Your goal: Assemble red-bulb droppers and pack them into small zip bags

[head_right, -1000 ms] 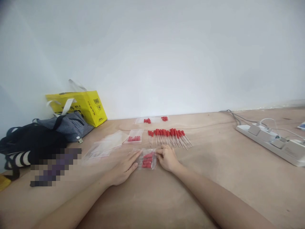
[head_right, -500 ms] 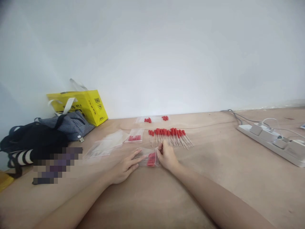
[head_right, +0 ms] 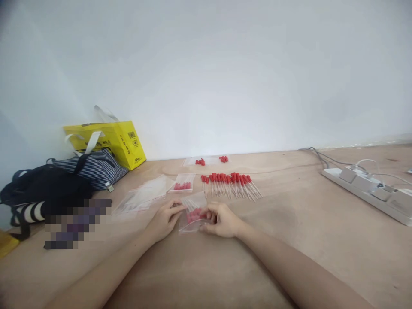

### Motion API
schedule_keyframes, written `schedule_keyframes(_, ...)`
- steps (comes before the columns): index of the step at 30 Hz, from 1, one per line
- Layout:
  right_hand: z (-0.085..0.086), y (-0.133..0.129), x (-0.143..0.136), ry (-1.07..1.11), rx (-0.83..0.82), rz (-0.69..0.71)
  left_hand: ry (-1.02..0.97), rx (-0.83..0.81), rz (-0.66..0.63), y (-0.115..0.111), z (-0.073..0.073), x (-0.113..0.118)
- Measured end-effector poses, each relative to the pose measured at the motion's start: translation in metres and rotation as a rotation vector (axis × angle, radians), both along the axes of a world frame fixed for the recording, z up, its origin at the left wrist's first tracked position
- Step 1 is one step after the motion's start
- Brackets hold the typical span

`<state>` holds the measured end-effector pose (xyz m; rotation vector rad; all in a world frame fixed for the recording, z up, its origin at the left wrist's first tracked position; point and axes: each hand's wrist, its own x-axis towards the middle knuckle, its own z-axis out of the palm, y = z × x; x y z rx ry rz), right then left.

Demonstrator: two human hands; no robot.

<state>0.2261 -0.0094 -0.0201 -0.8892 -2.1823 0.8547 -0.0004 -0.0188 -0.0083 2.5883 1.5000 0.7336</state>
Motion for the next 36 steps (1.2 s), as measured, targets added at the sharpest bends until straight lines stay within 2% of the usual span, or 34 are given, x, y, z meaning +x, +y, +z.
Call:
schedule_keyframes(2,0.003,-0.005,0.003,-0.06,0.018,0.095,-0.012,-0.043,-0.018,0.003,-0.001,-0.002)
schedule_keyframes(8,0.011,-0.009,0.006,-0.269,0.305,0.134,-0.007,-0.169,-0.04,-0.002,0.007,-0.005)
schedule_keyframes(13,0.01,-0.012,0.001,-0.3,0.434,0.22,0.057,-0.288,-0.238,-0.015,0.009,-0.007)
schedule_keyframes(15,0.006,-0.011,0.001,-0.275,0.43,0.168,0.087,-0.3,-0.259,-0.017,0.007,-0.008)
schedule_keyframes(19,0.003,-0.006,0.006,-0.259,0.38,0.031,0.079,-0.256,-0.222,-0.016,0.003,-0.008)
schedule_keyframes(26,0.006,-0.005,0.002,-0.273,0.357,0.197,0.046,-0.086,-0.286,-0.016,0.001,-0.003)
schedule_keyframes(28,0.003,-0.005,0.001,-0.223,0.354,0.172,0.044,-0.07,-0.287,-0.016,0.0,-0.003)
schedule_keyframes(32,0.001,-0.002,0.008,-0.199,0.366,-0.005,0.04,-0.084,-0.252,-0.012,-0.001,-0.006)
schedule_keyframes(36,0.007,0.001,0.017,-0.271,0.407,0.068,-0.008,-0.08,-0.217,-0.01,-0.001,-0.009)
